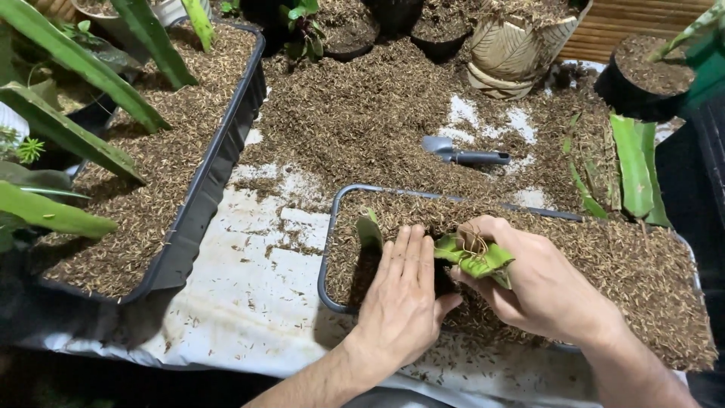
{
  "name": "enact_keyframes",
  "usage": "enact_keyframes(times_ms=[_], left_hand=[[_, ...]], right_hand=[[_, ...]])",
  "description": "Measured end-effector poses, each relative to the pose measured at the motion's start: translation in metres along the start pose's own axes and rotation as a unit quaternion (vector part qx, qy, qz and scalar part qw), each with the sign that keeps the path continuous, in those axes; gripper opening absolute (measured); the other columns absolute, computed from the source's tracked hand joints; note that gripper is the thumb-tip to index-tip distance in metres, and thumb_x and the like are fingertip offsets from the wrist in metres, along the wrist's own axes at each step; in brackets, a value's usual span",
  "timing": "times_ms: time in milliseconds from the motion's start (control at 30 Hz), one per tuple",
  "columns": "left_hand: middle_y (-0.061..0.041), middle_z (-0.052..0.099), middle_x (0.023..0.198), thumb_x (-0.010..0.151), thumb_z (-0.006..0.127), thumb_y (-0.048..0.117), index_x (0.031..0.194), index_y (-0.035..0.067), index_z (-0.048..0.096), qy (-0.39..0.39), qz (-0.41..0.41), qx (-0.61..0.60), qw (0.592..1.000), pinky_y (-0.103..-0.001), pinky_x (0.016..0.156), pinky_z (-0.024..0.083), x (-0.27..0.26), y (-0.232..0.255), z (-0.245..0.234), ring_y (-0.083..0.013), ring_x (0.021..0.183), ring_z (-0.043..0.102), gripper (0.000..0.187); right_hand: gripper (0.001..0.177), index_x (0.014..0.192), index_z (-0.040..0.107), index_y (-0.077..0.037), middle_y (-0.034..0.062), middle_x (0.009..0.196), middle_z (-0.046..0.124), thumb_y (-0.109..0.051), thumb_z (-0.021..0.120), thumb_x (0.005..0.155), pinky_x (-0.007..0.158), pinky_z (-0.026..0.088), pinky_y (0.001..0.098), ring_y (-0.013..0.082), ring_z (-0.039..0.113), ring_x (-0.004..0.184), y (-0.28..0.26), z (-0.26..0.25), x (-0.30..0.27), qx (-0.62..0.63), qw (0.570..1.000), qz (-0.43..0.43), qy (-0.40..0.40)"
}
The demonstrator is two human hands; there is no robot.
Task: Planting cactus or succulent cuttings into a seedling tray filled with soil and firming the substrate around them.
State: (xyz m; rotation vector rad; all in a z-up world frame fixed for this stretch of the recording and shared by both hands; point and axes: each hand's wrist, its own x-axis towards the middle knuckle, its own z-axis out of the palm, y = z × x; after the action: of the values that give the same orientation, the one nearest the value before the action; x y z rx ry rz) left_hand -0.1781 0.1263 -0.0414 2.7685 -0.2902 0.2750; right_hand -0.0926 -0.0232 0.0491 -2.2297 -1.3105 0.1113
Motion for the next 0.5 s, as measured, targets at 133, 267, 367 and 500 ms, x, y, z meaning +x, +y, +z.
enact_keyframes(times_ms=[133,267,367,500], left_hand=[[-0.029,0.014,0.144,0.092,0.037,0.048,0.136,-0.012,0.016,0.009,-0.001,0.008,1.000,-0.047,0.110,0.010,-0.001,-0.001,0.007,-0.0395,0.136,0.012,0.077],[-0.028,0.012,0.145,0.093,0.036,0.048,0.137,-0.011,0.015,0.000,-0.002,0.019,1.000,-0.046,0.109,0.009,-0.001,-0.002,0.007,-0.0384,0.136,0.011,0.077],[-0.029,0.013,0.144,0.087,0.046,0.032,0.137,-0.011,0.015,-0.014,0.002,-0.028,1.000,-0.047,0.109,0.011,0.000,-0.003,0.001,-0.0395,0.135,0.013,0.073],[-0.027,0.040,0.134,0.071,0.064,-0.005,0.133,-0.010,0.027,0.104,0.031,-0.251,0.962,-0.040,0.111,0.027,0.017,-0.004,-0.026,-0.0374,0.127,0.039,0.073]], right_hand=[[0.039,0.108,0.047,-0.004,0.0094,0.092,0.060,-0.021,0.065,0.078,0.065,0.052,0.0347,0.0206,0.061,0.069,-0.003,0.000,0.000,-0.012,1.000,-0.003,0.009],[0.037,0.108,0.047,-0.002,0.0112,0.097,0.059,-0.019,0.062,0.079,0.070,0.051,0.0363,0.0239,0.061,0.076,-0.002,-0.001,0.001,-0.009,1.000,-0.019,0.017],[0.035,0.106,0.047,-0.004,0.0095,0.092,0.059,-0.021,0.062,0.080,0.066,0.051,0.0352,0.0211,0.060,0.071,-0.004,-0.001,0.003,0.000,1.000,-0.004,0.008],[0.027,0.103,0.048,-0.006,0.0063,0.085,0.060,-0.009,0.059,0.078,0.061,0.051,0.0320,0.0183,0.060,0.065,-0.010,-0.004,0.010,0.046,0.999,0.003,0.007]])
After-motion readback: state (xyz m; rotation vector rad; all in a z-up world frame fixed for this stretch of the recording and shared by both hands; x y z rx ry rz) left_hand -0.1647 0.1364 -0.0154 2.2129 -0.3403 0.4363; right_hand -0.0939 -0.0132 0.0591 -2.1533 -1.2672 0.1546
